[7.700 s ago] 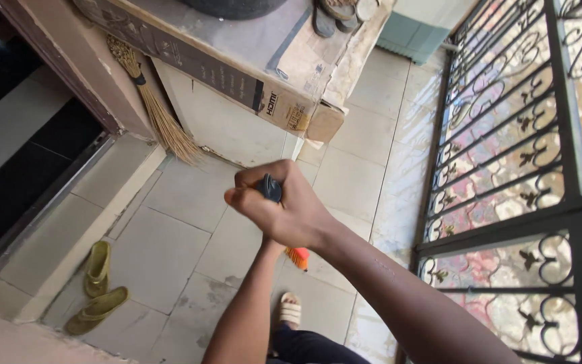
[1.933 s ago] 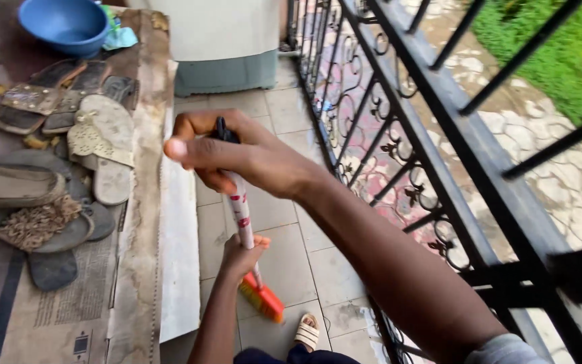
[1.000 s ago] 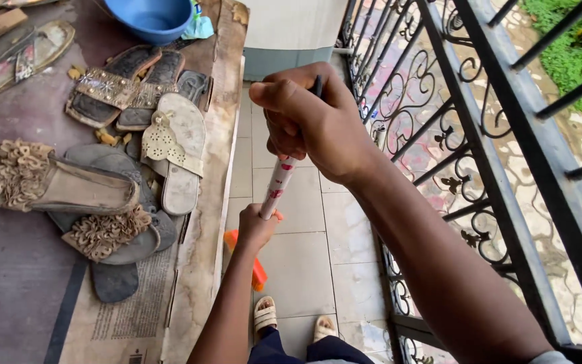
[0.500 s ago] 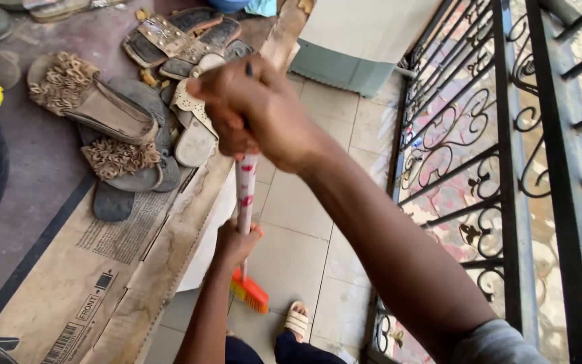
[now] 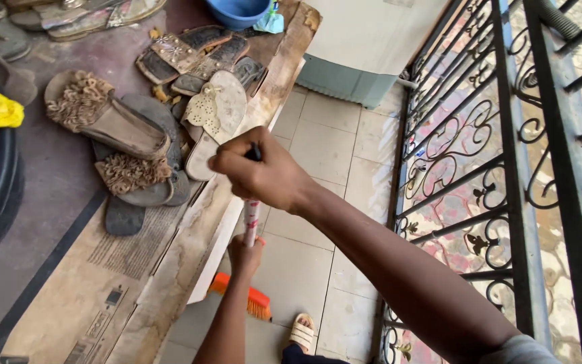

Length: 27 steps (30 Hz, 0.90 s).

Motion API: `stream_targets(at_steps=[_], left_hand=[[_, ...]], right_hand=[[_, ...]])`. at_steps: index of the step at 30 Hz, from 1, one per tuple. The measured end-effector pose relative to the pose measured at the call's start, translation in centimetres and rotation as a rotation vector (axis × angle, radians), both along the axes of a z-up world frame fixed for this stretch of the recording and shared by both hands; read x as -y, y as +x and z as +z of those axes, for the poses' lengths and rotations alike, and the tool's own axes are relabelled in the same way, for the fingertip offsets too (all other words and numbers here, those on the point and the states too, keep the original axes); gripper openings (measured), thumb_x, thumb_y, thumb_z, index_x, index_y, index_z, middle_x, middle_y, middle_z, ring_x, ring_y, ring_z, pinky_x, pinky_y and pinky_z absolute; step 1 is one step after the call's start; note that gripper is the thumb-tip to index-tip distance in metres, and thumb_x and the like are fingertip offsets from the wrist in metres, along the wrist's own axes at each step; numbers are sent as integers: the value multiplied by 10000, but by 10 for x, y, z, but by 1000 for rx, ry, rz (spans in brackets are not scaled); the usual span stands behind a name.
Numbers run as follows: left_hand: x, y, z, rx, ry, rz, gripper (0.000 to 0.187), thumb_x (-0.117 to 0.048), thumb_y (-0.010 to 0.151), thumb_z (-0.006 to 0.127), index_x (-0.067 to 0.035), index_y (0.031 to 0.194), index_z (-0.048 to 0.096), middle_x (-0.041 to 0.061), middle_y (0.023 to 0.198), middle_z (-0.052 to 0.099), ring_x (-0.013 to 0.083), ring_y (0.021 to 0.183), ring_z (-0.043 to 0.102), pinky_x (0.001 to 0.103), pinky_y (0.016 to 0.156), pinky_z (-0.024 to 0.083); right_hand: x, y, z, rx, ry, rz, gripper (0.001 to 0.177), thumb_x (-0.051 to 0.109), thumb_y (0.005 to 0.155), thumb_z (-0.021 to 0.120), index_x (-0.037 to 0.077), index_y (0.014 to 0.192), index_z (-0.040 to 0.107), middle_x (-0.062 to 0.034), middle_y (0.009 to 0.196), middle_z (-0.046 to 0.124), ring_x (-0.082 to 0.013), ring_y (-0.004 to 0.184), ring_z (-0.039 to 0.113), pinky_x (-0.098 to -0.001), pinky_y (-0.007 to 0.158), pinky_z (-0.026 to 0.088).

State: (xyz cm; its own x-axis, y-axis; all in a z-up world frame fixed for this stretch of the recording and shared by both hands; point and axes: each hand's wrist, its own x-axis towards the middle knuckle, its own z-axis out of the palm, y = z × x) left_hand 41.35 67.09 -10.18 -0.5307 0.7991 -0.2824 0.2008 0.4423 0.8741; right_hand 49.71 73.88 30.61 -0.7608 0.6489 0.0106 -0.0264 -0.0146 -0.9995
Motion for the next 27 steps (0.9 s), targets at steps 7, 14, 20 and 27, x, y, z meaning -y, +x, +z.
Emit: stream_targets(at_steps=[7, 14, 20, 27], left_hand=[[-55, 33, 10, -14, 55, -158, 212, -205, 801, 635, -73, 677, 745, 111, 670, 741, 267, 671, 739, 393, 676, 571], [-135, 44, 46, 116, 614, -206, 381, -341, 917, 751, -85, 1181, 652, 83, 1007, 707, 279, 963, 665, 423, 719, 534], [-123, 65, 73, -29, 68, -251, 213, -253, 802, 680, -64, 819, 777, 129, 712, 732, 337, 683, 737, 449, 628, 576], [-56, 73, 30, -270, -181, -315, 355, -325, 798, 702, 28, 777, 734, 241, 769, 726, 390, 780, 740, 470, 727, 580]], right_hand=[[-17, 34, 1, 67, 135, -188, 421, 164, 915, 608, 53, 545, 439, 13, 515, 448, -71, 470, 412, -316, 437, 342], [-33, 28, -9, 119, 426, -174, 417, 161, 923, 612, 74, 582, 389, 44, 573, 351, -67, 553, 304, -313, 494, 264], [-58, 70, 56, -85, 196, -52, 398, 98, 944, 598, 83, 597, 404, 31, 557, 389, -76, 478, 328, -313, 447, 257], [-63, 95, 27, -162, -77, 122, 352, 77, 929, 593, 30, 619, 432, -11, 550, 410, -110, 465, 334, -312, 443, 253]])
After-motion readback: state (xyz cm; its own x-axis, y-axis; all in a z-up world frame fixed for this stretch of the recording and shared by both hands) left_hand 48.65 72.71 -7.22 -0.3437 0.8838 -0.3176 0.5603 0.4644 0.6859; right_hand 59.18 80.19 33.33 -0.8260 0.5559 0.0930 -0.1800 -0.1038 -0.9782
